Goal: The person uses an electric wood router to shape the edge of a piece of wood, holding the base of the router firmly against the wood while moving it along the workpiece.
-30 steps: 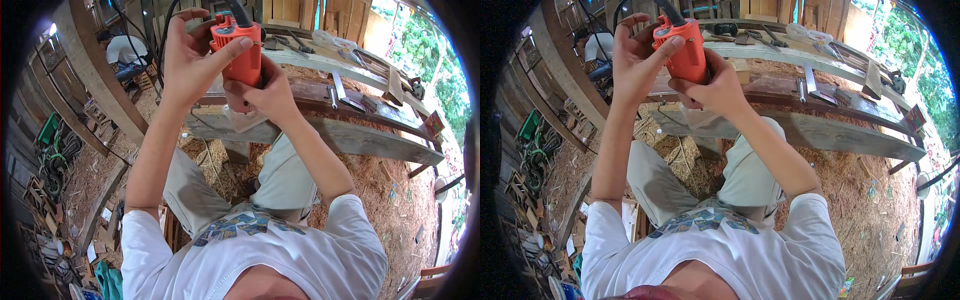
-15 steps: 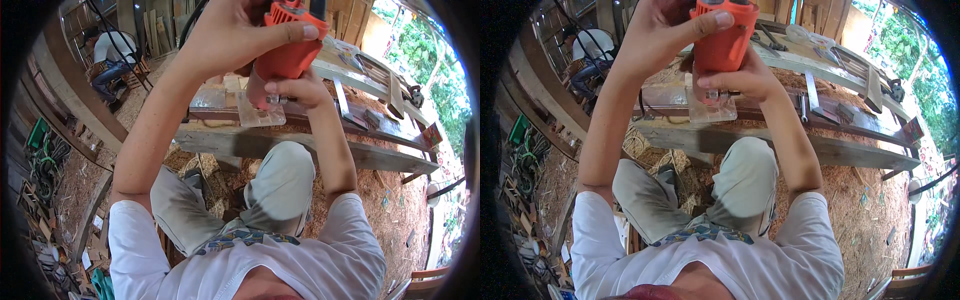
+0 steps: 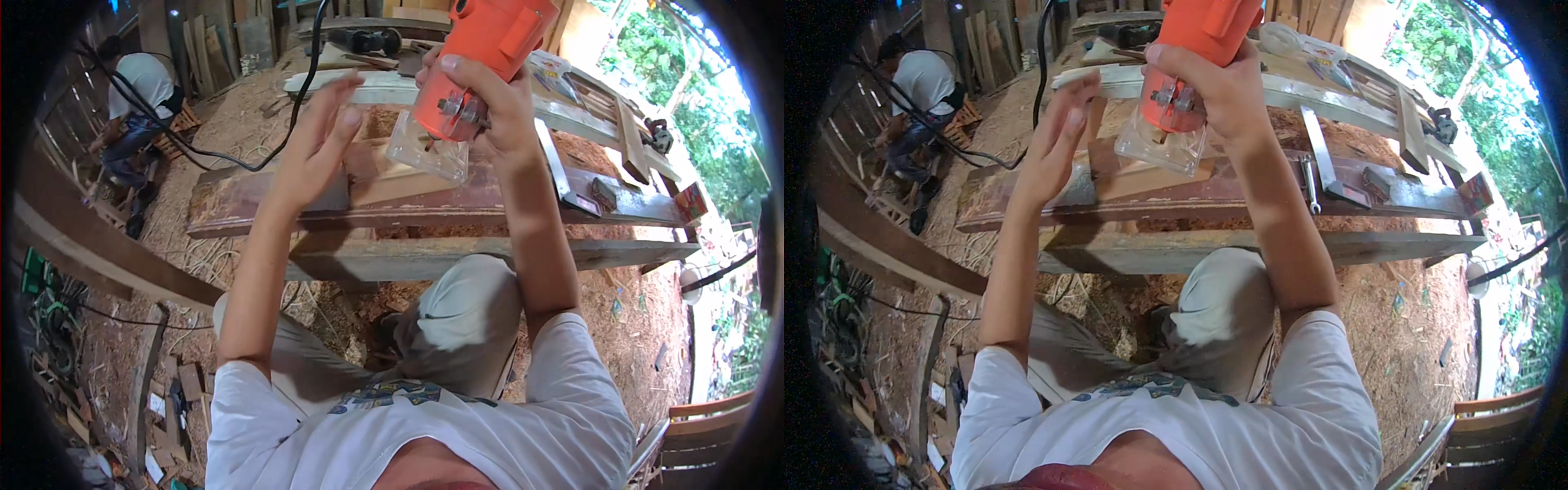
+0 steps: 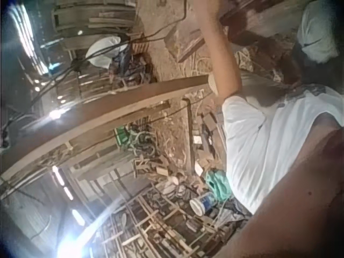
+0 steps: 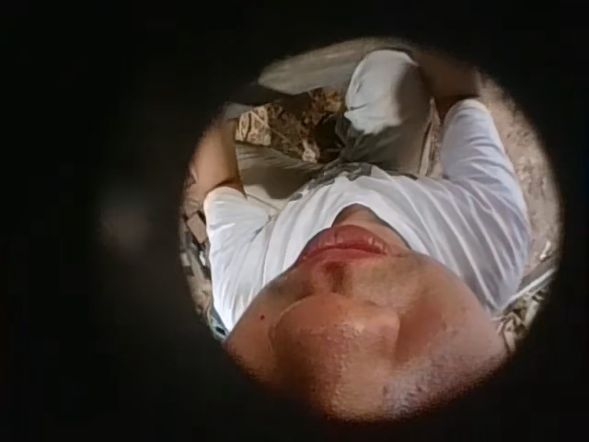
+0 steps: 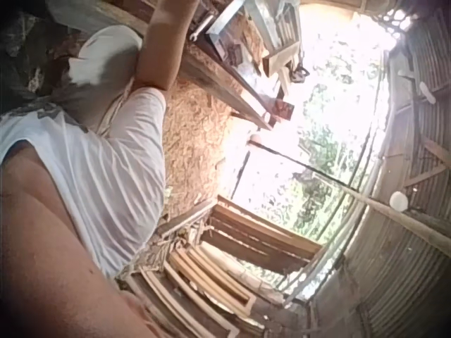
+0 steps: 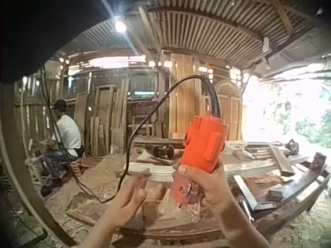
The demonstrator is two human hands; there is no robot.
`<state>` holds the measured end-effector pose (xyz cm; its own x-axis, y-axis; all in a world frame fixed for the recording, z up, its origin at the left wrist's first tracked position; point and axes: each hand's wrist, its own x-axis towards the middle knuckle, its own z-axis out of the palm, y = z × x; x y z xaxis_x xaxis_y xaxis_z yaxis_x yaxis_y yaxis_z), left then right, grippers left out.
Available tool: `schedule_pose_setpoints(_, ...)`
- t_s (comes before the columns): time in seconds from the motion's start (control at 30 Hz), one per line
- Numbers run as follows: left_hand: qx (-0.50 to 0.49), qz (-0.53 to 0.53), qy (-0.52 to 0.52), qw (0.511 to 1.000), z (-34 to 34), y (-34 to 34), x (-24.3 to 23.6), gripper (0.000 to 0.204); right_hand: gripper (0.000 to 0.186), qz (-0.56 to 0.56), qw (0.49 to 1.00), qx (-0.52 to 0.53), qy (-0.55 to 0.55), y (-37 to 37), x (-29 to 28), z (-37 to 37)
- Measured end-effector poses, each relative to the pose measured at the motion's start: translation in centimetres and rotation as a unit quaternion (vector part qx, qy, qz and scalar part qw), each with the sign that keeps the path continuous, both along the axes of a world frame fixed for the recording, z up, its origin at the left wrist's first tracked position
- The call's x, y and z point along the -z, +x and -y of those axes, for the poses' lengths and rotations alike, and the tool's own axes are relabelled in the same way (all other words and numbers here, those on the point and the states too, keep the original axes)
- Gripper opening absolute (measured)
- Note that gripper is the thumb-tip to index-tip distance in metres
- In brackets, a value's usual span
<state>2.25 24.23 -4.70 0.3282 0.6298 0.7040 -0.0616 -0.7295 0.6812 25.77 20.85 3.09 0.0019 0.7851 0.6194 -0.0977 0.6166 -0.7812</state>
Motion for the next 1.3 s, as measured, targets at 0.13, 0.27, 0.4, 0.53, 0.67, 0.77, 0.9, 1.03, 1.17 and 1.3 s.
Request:
schedule_pose_setpoints(0.13, 0.012, -0.092, -0.028, 0.995, -2.4, -1.6, 4.6, 0.078, 0.037, 0.012, 0.999, 0.032, 0.008, -1.2, 0.8, -0.7)
schedule_pose_setpoints(0.27, 0.089, -0.056, -0.104, 0.989, -2.3, -1.9, 5.9, 0.093, 0.036, 0.039, 0.998, 0.045, 0.009, -1.6, 1.6, -1.1)
schedule_pose_setpoints(0.4, 0.074, -0.097, -0.117, 0.986, -1.7, -2.5, 5.5, 0.102, 0.037, 0.052, 0.996, 0.067, -0.021, -3.0, 1.3, -0.4)
schedule_pose_setpoints(0.53, 0.08, -0.106, -0.146, 0.98, -1.0, -1.8, 5.1, 0.107, 0.038, 0.095, 0.991, 0.09, 0.023, -2.6, 1.9, -1.2)
schedule_pose_setpoints(0.67, 0.069, -0.134, -0.164, 0.975, -0.4, -1.5, 4.3, 0.109, 0.039, 0.092, 0.992, 0.081, 0.022, -2.8, 2.4, -1.3)
schedule_pose_setpoints(0.77, 0.054, -0.143, -0.156, 0.976, -0.4, -1.3, 4.5, 0.108, 0.04, 0.087, 0.992, 0.088, -0.006, -2.6, 2.6, -1.3)
schedule_pose_setpoints(0.9, 0.048, -0.13, -0.167, 0.976, -0.5, -1.4, 4.8, 0.104, 0.04, 0.095, 0.992, 0.087, -0.002, -2.3, 3.0, -1.7)
schedule_pose_setpoints(1.03, 0.017, -0.154, -0.159, 0.975, -0.3, -1.4, 4.6, 0.098, 0.04, 0.043, 0.997, 0.07, -0.013, -2.3, 3.4, -2.2)
schedule_pose_setpoints(1.17, -0.011, -0.171, -0.133, 0.976, -0.2, -1.5, 4.4, 0.096, 0.03, 0.107, 0.99, 0.092, 0.016, -2.4, 3.1, -1.7)
schedule_pose_setpoints(1.3, -0.017, -0.177, -0.112, 0.978, -0.4, -1.5, 4.6, 0.094, 0.023, 0.189, 0.971, 0.122, 0.076, -2.6, 2.9, -1.5)
